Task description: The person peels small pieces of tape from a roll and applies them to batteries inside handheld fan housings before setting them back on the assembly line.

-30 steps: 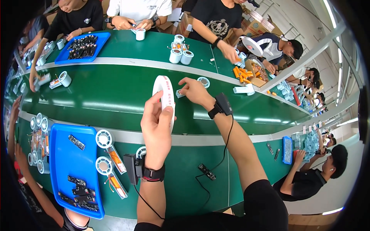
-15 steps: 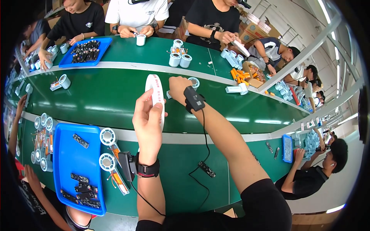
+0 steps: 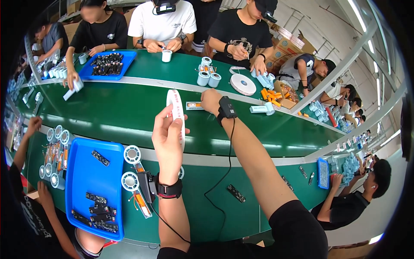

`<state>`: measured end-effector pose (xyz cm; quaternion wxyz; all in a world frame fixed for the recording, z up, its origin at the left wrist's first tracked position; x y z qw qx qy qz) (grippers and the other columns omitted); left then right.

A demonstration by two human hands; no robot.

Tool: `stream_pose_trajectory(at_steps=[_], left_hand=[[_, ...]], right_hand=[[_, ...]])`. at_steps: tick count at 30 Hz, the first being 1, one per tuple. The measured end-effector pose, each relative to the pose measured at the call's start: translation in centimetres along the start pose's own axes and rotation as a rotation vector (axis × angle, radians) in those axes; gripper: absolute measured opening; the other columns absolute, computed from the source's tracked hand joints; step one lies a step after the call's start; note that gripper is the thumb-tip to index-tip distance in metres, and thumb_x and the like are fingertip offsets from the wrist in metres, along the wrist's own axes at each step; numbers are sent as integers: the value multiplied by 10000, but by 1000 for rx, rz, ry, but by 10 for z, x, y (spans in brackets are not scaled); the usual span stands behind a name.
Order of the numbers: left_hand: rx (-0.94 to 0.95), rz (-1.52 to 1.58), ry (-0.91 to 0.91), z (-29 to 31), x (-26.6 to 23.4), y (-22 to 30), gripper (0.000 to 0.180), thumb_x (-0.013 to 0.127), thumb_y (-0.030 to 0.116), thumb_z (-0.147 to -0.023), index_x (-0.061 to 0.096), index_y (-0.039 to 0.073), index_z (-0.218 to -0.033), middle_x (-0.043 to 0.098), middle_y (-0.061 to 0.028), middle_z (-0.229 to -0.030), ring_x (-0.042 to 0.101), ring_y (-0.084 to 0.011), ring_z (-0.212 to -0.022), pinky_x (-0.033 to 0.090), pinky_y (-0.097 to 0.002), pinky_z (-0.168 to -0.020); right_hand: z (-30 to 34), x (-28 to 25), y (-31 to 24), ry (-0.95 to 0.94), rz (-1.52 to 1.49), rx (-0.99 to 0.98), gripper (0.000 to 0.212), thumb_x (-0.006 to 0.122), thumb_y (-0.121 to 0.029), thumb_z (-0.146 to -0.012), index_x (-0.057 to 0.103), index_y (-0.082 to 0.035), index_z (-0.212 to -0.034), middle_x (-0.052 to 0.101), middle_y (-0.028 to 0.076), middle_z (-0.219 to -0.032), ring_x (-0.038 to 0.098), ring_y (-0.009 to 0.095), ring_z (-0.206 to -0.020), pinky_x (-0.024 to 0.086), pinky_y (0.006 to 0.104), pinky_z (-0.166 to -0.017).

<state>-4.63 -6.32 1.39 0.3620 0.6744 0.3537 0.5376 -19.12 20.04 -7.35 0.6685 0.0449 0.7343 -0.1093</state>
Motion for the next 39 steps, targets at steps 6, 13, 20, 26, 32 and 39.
stream_pose_trajectory(at_steps=[6, 13, 20, 26, 32, 39], left_hand=[[-7, -6, -7, -3, 0, -8, 381, 524, 89, -1000, 531, 13, -1373, 694, -146, -1111, 654, -155, -880, 539, -296, -746], [-30, -96, -37, -1, 2, -11, 388, 540, 101, -1010, 520, 18, -1389, 692, -140, -1105, 637, -137, -856, 521, -279, -730], [-12, -2, -161, 6, 23, -27, 424, 621, 82, -990, 508, 2, -1390, 684, -122, -1083, 642, -137, -916, 534, -295, -782], [-18, -222, -242, 11, 32, -36, 477, 689, 93, -953, 509, 2, -1385, 678, -130, -1051, 647, -156, -958, 539, -306, -800], [-196, -294, -285, 19, 38, -28, 522, 759, 152, -905, 540, 15, -1359, 668, -169, -1067, 663, -194, -968, 537, -319, -833], [139, -663, -389, 32, 38, -54, 607, 763, 171, -897, 507, -1, -1420, 672, -173, -1185, 670, -202, -993, 539, -325, -838]], right_hand=[[28, -17, -12, 114, -280, 7, 279, 798, -311, -809, 762, -52, -907, 691, 187, -1002, 701, 346, -857, 560, 441, -770], [50, -22, 38, 467, -285, -312, 374, 676, -17, -762, 676, -84, -1130, 609, 178, -1118, 664, 366, -947, 547, 472, -817], [69, -27, 193, 209, 295, 10, 527, 719, -38, -692, 651, -78, -1213, 578, 155, -1296, 524, 374, -1248, 459, 519, -1037], [71, -26, 197, 83, 472, -201, 414, 706, -49, -723, 651, -78, -1132, 612, 96, -1205, 553, 295, -1225, 451, 506, -1034], [153, -40, 159, 162, 384, -379, 368, 713, -70, -751, 659, -84, -1115, 632, 77, -1136, 604, 268, -1122, 459, 437, -996], [242, -45, 113, 318, 30, -192, 323, 740, -55, -756, 648, -69, -1065, 635, 87, -1116, 635, 301, -1036, 542, 396, -865]])
Point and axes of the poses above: each hand's wrist, its own z-axis away from the middle knuckle, its own x-axis out of the palm, y = z × x, the point moved 1 cm from there along -z, towards the middle knuckle
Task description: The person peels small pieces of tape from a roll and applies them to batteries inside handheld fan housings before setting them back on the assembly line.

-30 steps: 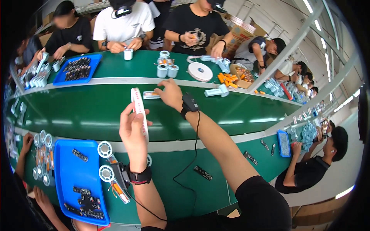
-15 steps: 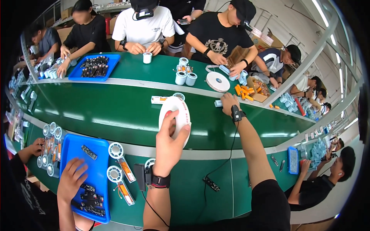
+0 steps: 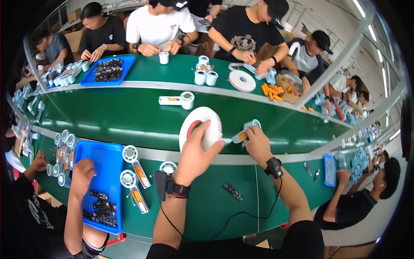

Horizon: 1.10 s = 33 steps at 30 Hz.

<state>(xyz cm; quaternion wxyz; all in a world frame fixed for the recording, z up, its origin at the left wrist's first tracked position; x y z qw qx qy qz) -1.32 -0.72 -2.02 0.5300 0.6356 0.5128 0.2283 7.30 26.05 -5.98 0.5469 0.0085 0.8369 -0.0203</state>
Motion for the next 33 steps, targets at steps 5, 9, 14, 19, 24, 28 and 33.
stream_pose_trajectory(at_steps=[5, 9, 14, 19, 24, 28, 33], left_hand=[[28, -104, -5, 24, -4, 4, 680, 777, 178, -877, 480, -9, -1459, 626, -236, -1342, 656, -326, -1165, 515, -395, -977], [79, -160, 47, 44, -12, 3, 714, 811, 254, -851, 496, -43, -1419, 635, -257, -1197, 672, -439, -1015, 554, -445, -876], [181, -238, 51, 53, -1, 18, 705, 793, 307, -872, 500, -42, -1410, 629, -263, -1159, 665, -460, -969, 565, -465, -805], [119, -251, -57, 59, 12, 29, 680, 720, 373, -925, 486, -34, -1418, 624, -259, -1123, 663, -459, -927, 561, -484, -744], [68, -275, -237, 60, 18, 39, 654, 653, 363, -963, 454, -35, -1442, 613, -270, -1138, 659, -461, -918, 553, -498, -754], [4, -187, -332, 65, 24, 33, 633, 637, 292, -965, 426, -21, -1472, 568, -298, -1229, 617, -484, -1046, 527, -502, -871], [-19, -88, -360, 75, 29, 22, 623, 624, 244, -964, 413, -27, -1484, 533, -311, -1307, 578, -492, -1152, 491, -489, -972]], right_hand=[[8, 8, -18, -9, -125, -17, 323, 738, -56, -813, 651, -55, -1124, 625, 117, -1184, 645, 320, -1049, 551, 408, -874], [10, -28, -73, -43, -812, 170, 354, 731, -24, -820, 655, -45, -1165, 614, 133, -1245, 650, 327, -1053, 551, 404, -881], [9, -85, -132, 69, -758, -149, 398, 710, 43, -811, 656, -38, -1197, 630, 139, -1247, 659, 294, -1048, 546, 357, -845], [25, -87, -122, 180, -615, -192, 381, 723, 59, -790, 673, -33, -1157, 655, 125, -1141, 661, 276, -962, 544, 334, -783], [32, -97, -112, 10, -742, 2, 315, 750, 41, -779, 695, -45, -1077, 633, 123, -1024, 645, 294, -894, 546, 352, -749], [36, -108, -102, -101, -653, -16, 252, 745, 48, -780, 697, -42, -1011, 619, 116, -975, 638, 267, -852, 537, 333, -732], [40, -114, -110, -92, -526, -67, 233, 743, 59, -776, 698, -54, -976, 616, 96, -943, 633, 261, -837, 529, 338, -718]])
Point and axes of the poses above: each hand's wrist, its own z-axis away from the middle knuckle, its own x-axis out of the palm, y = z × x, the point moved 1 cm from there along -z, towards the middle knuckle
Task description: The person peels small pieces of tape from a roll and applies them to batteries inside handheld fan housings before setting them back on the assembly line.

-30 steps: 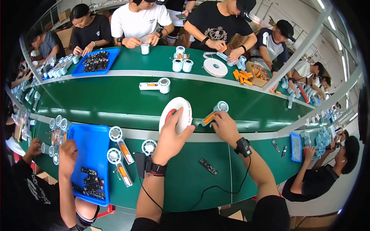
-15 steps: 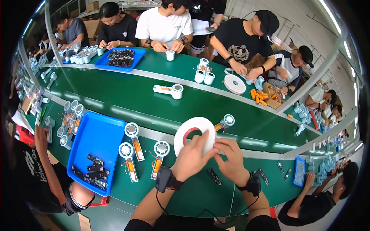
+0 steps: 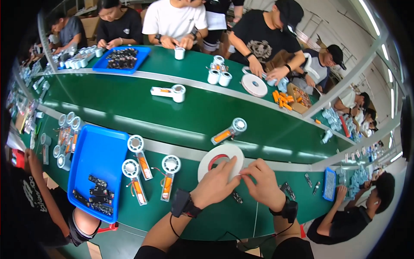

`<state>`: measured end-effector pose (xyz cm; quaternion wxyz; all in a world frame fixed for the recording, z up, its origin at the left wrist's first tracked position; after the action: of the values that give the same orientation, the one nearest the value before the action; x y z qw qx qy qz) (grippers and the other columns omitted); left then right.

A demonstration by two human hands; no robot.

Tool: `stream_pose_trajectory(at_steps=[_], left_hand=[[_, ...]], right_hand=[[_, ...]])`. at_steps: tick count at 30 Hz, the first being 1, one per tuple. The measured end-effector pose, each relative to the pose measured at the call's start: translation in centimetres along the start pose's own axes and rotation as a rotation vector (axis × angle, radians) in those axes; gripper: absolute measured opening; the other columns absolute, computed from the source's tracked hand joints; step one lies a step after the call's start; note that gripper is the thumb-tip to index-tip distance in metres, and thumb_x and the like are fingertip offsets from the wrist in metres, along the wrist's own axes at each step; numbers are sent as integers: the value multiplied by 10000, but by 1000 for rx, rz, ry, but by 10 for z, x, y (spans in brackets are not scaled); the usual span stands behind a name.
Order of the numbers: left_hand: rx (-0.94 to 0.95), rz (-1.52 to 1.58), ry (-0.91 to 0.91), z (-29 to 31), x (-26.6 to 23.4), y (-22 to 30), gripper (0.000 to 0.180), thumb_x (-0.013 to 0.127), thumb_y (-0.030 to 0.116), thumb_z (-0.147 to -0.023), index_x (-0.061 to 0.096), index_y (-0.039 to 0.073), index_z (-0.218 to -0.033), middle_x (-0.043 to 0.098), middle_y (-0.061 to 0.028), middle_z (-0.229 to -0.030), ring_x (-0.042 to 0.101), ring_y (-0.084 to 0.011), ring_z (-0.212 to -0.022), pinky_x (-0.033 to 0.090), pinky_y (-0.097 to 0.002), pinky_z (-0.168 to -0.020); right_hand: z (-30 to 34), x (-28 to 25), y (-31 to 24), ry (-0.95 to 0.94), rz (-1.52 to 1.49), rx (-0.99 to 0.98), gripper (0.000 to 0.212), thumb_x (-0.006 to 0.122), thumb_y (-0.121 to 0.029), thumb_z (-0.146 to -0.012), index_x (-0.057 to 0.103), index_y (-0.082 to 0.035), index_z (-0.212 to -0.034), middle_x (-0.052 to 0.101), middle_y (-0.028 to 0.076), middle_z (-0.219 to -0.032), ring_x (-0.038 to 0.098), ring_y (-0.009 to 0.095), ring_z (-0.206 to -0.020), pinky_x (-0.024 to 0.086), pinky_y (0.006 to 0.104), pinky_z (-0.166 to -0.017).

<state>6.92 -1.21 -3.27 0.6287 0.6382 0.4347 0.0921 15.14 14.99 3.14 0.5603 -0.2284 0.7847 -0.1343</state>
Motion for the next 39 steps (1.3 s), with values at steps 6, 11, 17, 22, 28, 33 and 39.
stream_pose_trajectory(at_steps=[6, 11, 17, 22, 28, 33, 39], left_hand=[[5, 19, -19, 7, -10, 4, 605, 585, 276, -973, 439, -81, -1438, 582, -318, -1234, 603, -489, -1094, 521, -497, -910], [-94, 281, -130, 8, -24, 4, 576, 582, 277, -979, 486, -91, -1411, 618, -287, -1193, 642, -425, -1034, 529, -459, -878], [-246, 716, -274, 12, -53, 12, 538, 541, 267, -995, 522, -65, -1417, 666, -174, -1129, 650, -227, -828, 526, -343, -758], [-253, 865, -391, 6, -76, -14, 547, 470, 257, -1013, 486, -20, -1484, 681, -79, -1062, 582, -123, -718, 496, -265, -699], [-105, 981, -757, 15, -69, -21, 544, 457, 238, -1011, 481, -23, -1488, 697, -90, -1113, 585, -128, -680, 496, -263, -689], [-130, 1045, -683, 14, -56, -25, 517, 474, 254, -1004, 530, 0, -1451, 687, -51, -1010, 567, -114, -661, 459, -254, -628], [-144, 1081, -711, 13, -63, -30, 519, 489, 267, -1010, 523, -5, -1451, 687, -51, -997, 569, -105, -681, 458, -252, -630]], right_hand=[[-2, 4, -5, 58, -49, -74, 228, 756, 68, -761, 692, -48, -946, 650, 94, -941, 624, 272, -848, 522, 359, -704], [-15, -4, -7, -48, -214, -198, 244, 758, 95, -759, 666, -34, -943, 683, 115, -910, 613, 258, -837, 503, 348, -683], [-28, -1, -19, -62, -825, 125, 287, 757, 85, -792, 618, -38, -1012, 692, 121, -875, 594, 199, -781, 475, 322, -658], [-111, 11, -17, 164, -920, 239, 318, 750, -20, -863, 611, -25, -1149, 712, 78, -897, 573, 103, -718, 456, 248, -621], [-166, 131, 56, -322, -628, 373, 324, 752, -52, -886, 633, 22, -1178, 763, 142, -949, 655, 118, -702, 515, 243, -617], [-168, 157, 53, -285, -458, 417, 303, 749, -56, -887, 644, 22, -1160, 768, 144, -931, 685, 135, -715, 532, 267, -617], [-163, 178, 49, -140, -232, 171, 231, 742, -71, -889, 681, 21, -1092, 777, 128, -936, 725, 149, -754, 545, 294, -617]])
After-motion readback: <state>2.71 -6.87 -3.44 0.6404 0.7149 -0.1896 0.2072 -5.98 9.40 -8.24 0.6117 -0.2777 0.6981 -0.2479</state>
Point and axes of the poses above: each hand's wrist, its own z-axis away from the middle knuckle, its own x-axis out of the palm, y = z × x, the point moved 1 cm from there along -z, towards the middle knuckle
